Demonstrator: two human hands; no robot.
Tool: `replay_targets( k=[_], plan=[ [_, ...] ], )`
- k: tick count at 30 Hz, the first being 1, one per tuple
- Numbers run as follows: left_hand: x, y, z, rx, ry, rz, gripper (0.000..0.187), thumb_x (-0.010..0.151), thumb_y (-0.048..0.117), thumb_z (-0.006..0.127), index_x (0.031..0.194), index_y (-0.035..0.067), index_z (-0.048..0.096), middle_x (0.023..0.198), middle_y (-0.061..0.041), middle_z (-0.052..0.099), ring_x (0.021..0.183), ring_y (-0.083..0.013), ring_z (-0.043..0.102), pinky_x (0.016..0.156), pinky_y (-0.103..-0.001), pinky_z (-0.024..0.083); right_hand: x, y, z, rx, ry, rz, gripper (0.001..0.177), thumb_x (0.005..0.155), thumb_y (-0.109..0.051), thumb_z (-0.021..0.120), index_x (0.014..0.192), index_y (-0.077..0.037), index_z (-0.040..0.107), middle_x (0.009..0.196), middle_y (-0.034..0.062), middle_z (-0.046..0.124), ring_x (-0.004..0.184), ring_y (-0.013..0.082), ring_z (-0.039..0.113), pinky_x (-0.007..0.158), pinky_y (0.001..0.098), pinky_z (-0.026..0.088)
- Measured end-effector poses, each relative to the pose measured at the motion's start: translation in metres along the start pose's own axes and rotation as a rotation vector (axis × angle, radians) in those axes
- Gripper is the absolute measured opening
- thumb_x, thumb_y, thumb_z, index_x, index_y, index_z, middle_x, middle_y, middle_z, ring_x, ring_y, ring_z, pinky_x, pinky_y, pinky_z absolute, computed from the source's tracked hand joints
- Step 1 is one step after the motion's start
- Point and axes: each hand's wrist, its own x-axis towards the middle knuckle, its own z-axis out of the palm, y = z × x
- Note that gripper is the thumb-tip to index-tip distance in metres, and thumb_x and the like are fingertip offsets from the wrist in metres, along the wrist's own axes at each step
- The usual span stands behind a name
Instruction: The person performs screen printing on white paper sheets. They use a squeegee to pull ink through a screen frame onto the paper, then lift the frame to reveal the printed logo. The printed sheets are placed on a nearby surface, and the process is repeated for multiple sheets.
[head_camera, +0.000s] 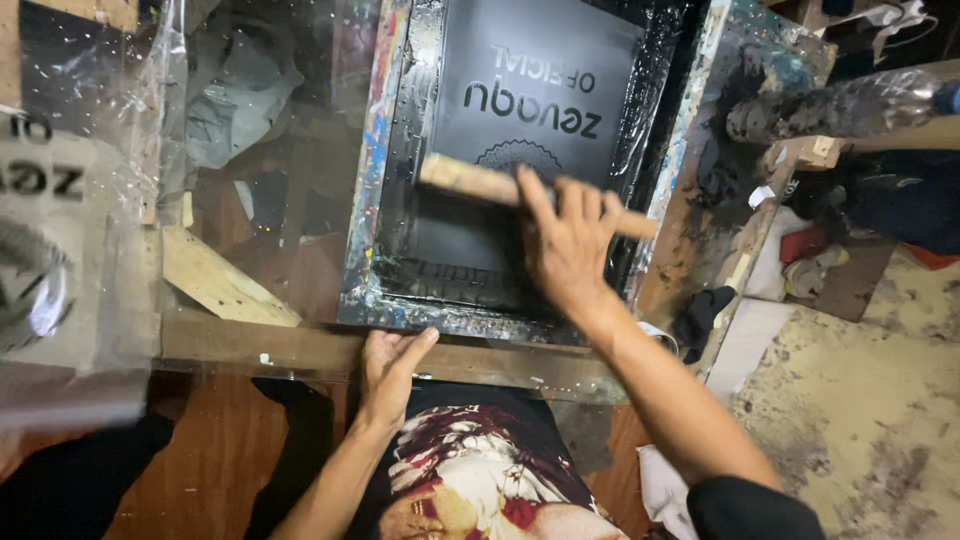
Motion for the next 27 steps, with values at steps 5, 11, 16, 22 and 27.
replay_targets(
  k=[5,11,16,22,27],
  plan=[
    [-0.021,0.043,0.018,-0.025,0.006,-0.016,0.048,0.083,0.011,0.085,0.123,0.003,0.060,0.105,-0.011,0.074,0.094,-0.0175,0.073,0.087,-0.031,0.058,0.085,0.048,0.011,-0.034,-0.028,-0.026,0.085,0.077,-0.024,0.084,0.156,-0.024,0.051,0.117,0.0109,0.057,0.106,0.0324,0.053,0.097,0.0497,0.033],
    [-0.022,0.045,0.018,0.047,0.031,0.025,0.040,0.084,0.019,0.085,0.082,0.018,0.046,0.076,0.006,0.047,0.073,-0.0044,0.050,0.065,-0.024,0.040,0.176,0.102,0.022,0.010,-0.032,-0.056,0.060,0.082,-0.023,0.082,0.135,-0.011,0.056,0.123,0.0201,0.055,0.106,0.0413,0.051,0.084,0.0534,0.037],
    [-0.040,0.056,0.013,0.236,0.087,0.020,0.049,0.082,0.034,0.087,0.084,0.014,0.042,0.082,0.004,0.040,0.075,-0.0090,0.043,0.065,-0.028,0.036,0.155,0.087,-0.027,0.128,-0.108,-0.056,0.080,0.091,-0.021,0.076,0.160,-0.012,0.035,0.120,0.0192,0.050,0.103,0.0415,0.050,0.081,0.0533,0.036],
    [-0.097,0.116,0.028,0.101,-0.152,0.042,0.054,0.077,0.017,0.087,0.105,0.000,0.044,0.104,-0.025,0.066,0.112,-0.0307,0.074,0.104,-0.037,0.060,0.060,0.042,-0.171,0.517,-0.184,-0.109,0.035,0.108,-0.011,0.060,0.140,-0.001,0.053,0.127,0.0223,0.057,0.109,0.0386,0.053,0.089,0.0478,0.038],
    [-0.142,0.230,0.067,0.331,-0.590,0.664,0.060,0.085,0.024,0.079,0.133,-0.004,0.055,0.139,-0.021,0.068,0.132,-0.0303,0.067,0.118,-0.039,0.052,0.003,0.036,-0.249,0.579,0.121,0.064,0.032,0.107,-0.006,0.053,0.132,0.013,0.054,0.133,0.0338,0.058,0.131,0.0479,0.056,0.118,0.0535,0.046]
  ],
)
